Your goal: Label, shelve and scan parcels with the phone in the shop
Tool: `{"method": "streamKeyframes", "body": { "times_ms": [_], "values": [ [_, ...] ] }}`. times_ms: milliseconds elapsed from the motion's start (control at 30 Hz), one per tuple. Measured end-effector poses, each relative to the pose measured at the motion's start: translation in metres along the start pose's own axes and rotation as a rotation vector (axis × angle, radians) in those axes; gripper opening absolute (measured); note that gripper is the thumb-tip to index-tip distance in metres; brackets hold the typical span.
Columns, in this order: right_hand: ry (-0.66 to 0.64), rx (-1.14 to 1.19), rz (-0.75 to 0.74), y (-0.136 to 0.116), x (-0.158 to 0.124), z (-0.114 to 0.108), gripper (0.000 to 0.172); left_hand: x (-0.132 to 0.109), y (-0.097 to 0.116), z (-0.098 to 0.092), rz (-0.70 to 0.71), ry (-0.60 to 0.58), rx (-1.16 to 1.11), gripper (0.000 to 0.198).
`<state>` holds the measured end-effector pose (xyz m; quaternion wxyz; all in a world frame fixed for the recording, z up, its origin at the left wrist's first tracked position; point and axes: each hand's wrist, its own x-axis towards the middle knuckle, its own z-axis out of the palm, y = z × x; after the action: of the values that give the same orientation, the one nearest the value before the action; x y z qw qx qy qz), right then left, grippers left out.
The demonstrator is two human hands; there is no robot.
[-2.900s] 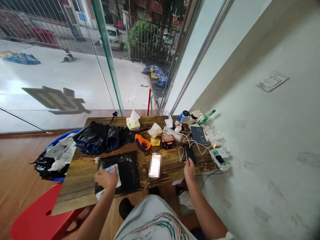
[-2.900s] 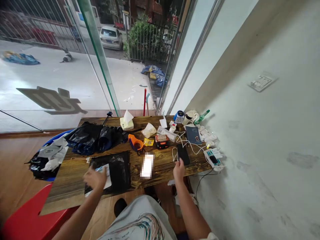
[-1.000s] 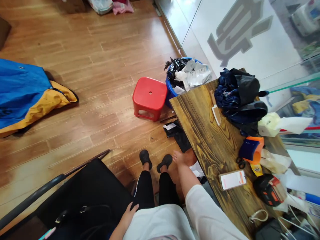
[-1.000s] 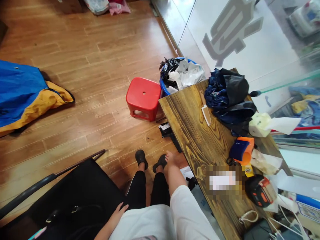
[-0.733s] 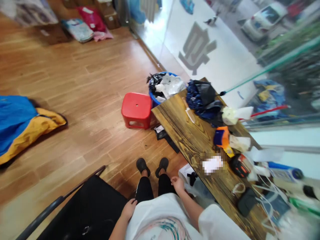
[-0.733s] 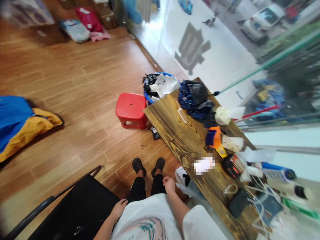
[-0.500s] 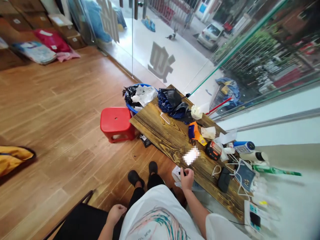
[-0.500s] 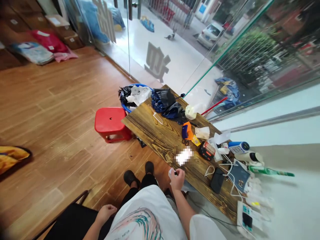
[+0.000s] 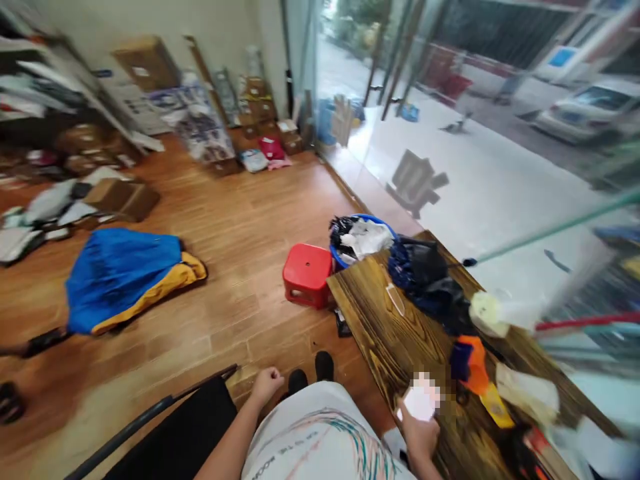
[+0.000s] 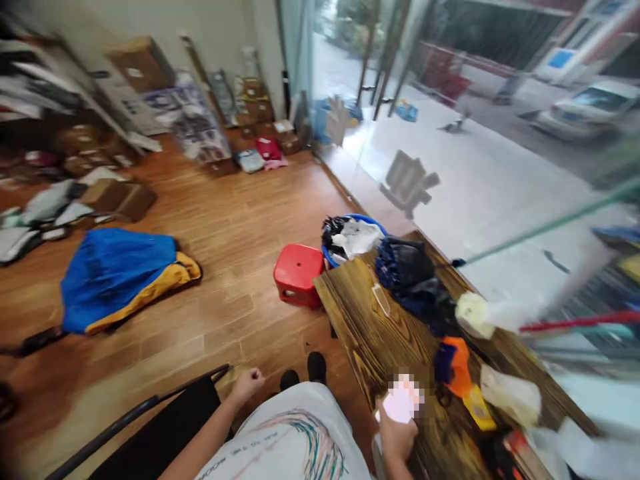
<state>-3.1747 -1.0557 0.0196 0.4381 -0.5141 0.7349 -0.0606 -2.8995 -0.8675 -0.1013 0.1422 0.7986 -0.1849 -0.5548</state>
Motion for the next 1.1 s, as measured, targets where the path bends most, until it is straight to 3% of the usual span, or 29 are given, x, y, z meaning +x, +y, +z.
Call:
{"method": "streamKeyframes", "body": {
  "times_ms": [100,167,233,267,333,433,500,733,900,1100],
  "values": [
    [-0.126,-0.063,-0.112,-0.044,0.002,0.028,0.065,0.008,0.058,-0.017,0.068,0.033,-0.282,0.016],
    [-0.210,-0.109,-0.219,-0.082,0.002,0.050,0.080,0.012,0.097,-0.041,0.116,0.023,-0.468,0.031],
    [-0.332,-0.144,-0.418,-0.133,0.005,0.081,0.086,0.014,0.132,-0.078,0.149,-0.068,-0.724,0.059],
    [-0.388,-0.153,-0.518,-0.163,0.007,0.101,0.087,0.015,0.145,-0.100,0.158,-0.111,-0.955,0.068],
    [-0.469,-0.167,-0.665,-0.222,0.010,0.148,0.090,0.018,0.163,-0.152,0.215,-0.058,-1.234,0.074],
    [-0.556,-0.193,-0.801,-0.300,0.010,0.226,0.091,0.033,0.165,-0.240,0.218,0.189,-1.273,0.073],
    [-0.584,-0.205,-0.837,-0.342,0.009,0.280,0.090,0.053,0.155,-0.301,0.184,0.275,-1.230,0.074],
    [-0.624,-0.285,-0.797,-0.489,0.009,0.446,0.093,0.147,0.118,-0.507,0.142,0.258,-1.195,0.073],
    [-0.649,-0.334,-0.752,-0.598,0.033,0.533,0.094,0.221,0.124,-0.619,0.103,0.268,-1.179,0.075],
    [-0.759,-0.277,-0.745,-0.724,0.115,0.630,0.089,0.338,0.165,-0.739,0.126,0.294,-1.201,0.078]
  ]
}}
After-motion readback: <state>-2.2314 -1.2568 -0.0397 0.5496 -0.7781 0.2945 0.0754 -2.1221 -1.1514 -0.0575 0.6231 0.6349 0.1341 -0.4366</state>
